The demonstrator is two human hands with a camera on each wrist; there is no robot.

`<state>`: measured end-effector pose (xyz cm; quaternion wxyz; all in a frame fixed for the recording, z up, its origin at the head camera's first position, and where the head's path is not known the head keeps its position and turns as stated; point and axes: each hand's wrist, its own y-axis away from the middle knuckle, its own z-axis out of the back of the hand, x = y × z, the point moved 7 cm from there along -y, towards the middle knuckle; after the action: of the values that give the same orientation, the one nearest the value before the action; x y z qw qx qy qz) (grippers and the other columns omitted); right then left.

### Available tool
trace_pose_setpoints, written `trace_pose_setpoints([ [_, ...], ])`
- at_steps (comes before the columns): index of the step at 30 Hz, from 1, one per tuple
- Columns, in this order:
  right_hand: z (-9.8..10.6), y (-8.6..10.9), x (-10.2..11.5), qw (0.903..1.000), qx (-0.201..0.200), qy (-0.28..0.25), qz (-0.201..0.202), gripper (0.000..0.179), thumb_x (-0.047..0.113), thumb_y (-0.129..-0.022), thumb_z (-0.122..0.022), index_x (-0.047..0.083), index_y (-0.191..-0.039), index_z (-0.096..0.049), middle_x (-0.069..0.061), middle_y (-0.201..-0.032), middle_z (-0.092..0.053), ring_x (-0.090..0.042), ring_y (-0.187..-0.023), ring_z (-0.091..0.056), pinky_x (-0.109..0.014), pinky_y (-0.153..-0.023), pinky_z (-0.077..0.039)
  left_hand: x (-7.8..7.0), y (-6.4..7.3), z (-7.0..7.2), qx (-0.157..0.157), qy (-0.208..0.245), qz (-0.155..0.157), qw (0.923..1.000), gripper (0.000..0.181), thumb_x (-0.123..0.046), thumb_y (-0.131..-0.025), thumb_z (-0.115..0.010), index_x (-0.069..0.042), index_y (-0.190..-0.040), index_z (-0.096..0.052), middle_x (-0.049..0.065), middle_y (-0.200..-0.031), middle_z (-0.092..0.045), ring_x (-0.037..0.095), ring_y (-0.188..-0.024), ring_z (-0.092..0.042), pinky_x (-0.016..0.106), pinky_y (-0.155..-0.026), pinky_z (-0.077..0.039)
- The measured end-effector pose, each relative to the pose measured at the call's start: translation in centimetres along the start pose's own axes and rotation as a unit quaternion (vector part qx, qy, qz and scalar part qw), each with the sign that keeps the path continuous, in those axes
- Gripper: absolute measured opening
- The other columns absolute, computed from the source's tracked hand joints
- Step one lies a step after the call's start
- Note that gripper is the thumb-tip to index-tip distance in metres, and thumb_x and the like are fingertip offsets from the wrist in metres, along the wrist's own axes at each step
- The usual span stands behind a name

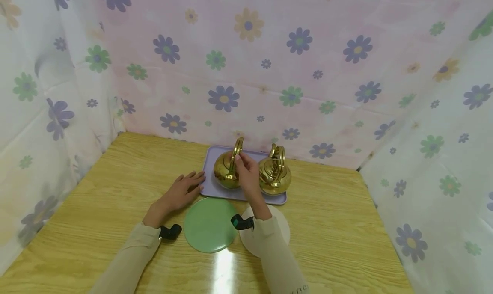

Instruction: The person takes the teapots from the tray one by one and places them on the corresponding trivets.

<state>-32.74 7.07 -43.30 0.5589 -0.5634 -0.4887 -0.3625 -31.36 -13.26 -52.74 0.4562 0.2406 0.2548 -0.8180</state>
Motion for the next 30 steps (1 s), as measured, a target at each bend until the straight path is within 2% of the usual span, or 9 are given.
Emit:
trace_pose_setpoints([
  [1, 0.1, -0.1, 0.0, 0.9999, -0.008, -0.008, 0.000, 0.039, 0.018, -0.110, -0.048, -0.013, -0.130, -0.060, -0.036, -0.126, -0.062, -0.044, -0.123, -0.060, -0.024, -0.090, -0.055, 0.0, 0.0, 0.0, -0.001, 0.002, 0.001, 1.0000, 0.049, -0.022, -0.108, -0.051, 0.003, -0.149, -0.047, 0.019, -0.159, -0.039, 0.049, -0.148, -0.029, 0.073, -0.117, -0.013],
  [4, 0.2, -0.4, 0.2, 0.9993, -0.029, -0.024, 0.003, 0.038, 0.019, -0.108, -0.051, -0.012, -0.126, -0.064, -0.032, -0.119, -0.068, -0.044, -0.114, -0.065, -0.030, -0.087, -0.059, -0.1, -0.1, 0.1, -0.003, 0.012, 0.002, 0.9999, 0.048, -0.022, -0.108, -0.051, 0.004, -0.148, -0.048, 0.019, -0.159, -0.039, 0.049, -0.148, -0.029, 0.072, -0.118, -0.011],
  [10, 0.2, -1.0, 0.5, 0.9984, -0.041, -0.038, -0.001, 0.032, 0.018, -0.107, -0.055, -0.010, -0.115, -0.070, -0.004, -0.097, -0.075, -0.039, -0.102, -0.068, -0.045, -0.089, -0.060, -0.4, 0.0, 0.2, -0.007, 0.025, 0.000, 0.9997, 0.047, -0.020, -0.107, -0.053, 0.005, -0.147, -0.049, 0.021, -0.158, -0.040, 0.050, -0.147, -0.030, 0.074, -0.117, -0.010],
  [13, 0.3, -1.2, 0.4, 0.9983, -0.051, -0.026, -0.008, 0.030, 0.019, -0.106, -0.058, -0.007, -0.111, -0.073, -0.019, -0.100, -0.075, -0.034, -0.094, -0.069, -0.033, -0.073, -0.061, 0.0, 0.1, 0.1, -0.006, 0.029, 0.002, 0.9996, 0.048, -0.019, -0.106, -0.055, 0.005, -0.147, -0.049, 0.021, -0.159, -0.039, 0.050, -0.148, -0.029, 0.074, -0.117, -0.009],
  [16, 0.4, -1.3, 0.3, 0.9975, -0.067, -0.006, -0.020, 0.029, 0.021, -0.104, -0.062, -0.003, -0.111, -0.076, -0.028, -0.110, -0.072, -0.020, -0.081, -0.066, -0.024, -0.059, -0.051, 0.3, 0.2, -0.1, -0.007, 0.035, 0.003, 0.9993, 0.049, -0.019, -0.105, -0.057, 0.005, -0.147, -0.049, 0.020, -0.159, -0.039, 0.049, -0.148, -0.029, 0.074, -0.117, -0.007],
  [21, 0.6, -1.3, 0.1, 0.9953, -0.089, -0.002, -0.037, 0.030, 0.021, -0.101, -0.067, -0.004, -0.115, -0.074, -0.020, -0.115, -0.074, -0.008, -0.075, -0.067, -0.021, -0.059, -0.053, 0.5, 0.2, -0.1, -0.011, 0.050, 0.007, 0.9986, 0.050, -0.019, -0.103, -0.061, 0.004, -0.146, -0.050, 0.020, -0.159, -0.039, 0.049, -0.149, -0.028, 0.073, -0.118, -0.006],
  [23, 0.6, -1.4, 0.0, 0.9954, -0.087, -0.014, -0.037, 0.029, 0.018, -0.100, -0.067, -0.006, -0.116, -0.073, -0.027, -0.116, -0.072, -0.010, -0.076, -0.070, -0.021, -0.061, -0.056, 0.5, 0.2, -0.1, -0.012, 0.054, 0.010, 0.9984, 0.051, -0.019, -0.103, -0.062, 0.004, -0.146, -0.051, 0.020, -0.159, -0.039, 0.049, -0.149, -0.028, 0.073, -0.118, -0.005],
  [25, 0.5, -1.5, -0.1, 0.9956, -0.083, -0.027, -0.034, 0.029, 0.015, -0.100, -0.067, -0.008, -0.116, -0.072, -0.033, -0.114, -0.069, -0.012, -0.076, -0.072, -0.022, -0.063, -0.059, 0.5, 0.2, -0.1, -0.013, 0.056, 0.012, 0.9983, 0.051, -0.019, -0.102, -0.062, 0.004, -0.146, -0.051, 0.020, -0.159, -0.039, 0.048, -0.149, -0.028, 0.073, -0.118, -0.005],
  [30, 0.6, -1.6, -0.4, 0.9952, -0.094, -0.013, -0.025, 0.029, 0.018, -0.099, -0.069, -0.009, -0.110, -0.074, -0.023, -0.096, -0.075, -0.011, -0.073, -0.071, -0.020, -0.062, -0.058, 0.5, 0.3, -0.1, -0.015, 0.062, 0.017, 0.9978, 0.051, -0.018, -0.102, -0.063, 0.004, -0.146, -0.051, 0.019, -0.159, -0.039, 0.048, -0.149, -0.027, 0.071, -0.119, -0.003],
])
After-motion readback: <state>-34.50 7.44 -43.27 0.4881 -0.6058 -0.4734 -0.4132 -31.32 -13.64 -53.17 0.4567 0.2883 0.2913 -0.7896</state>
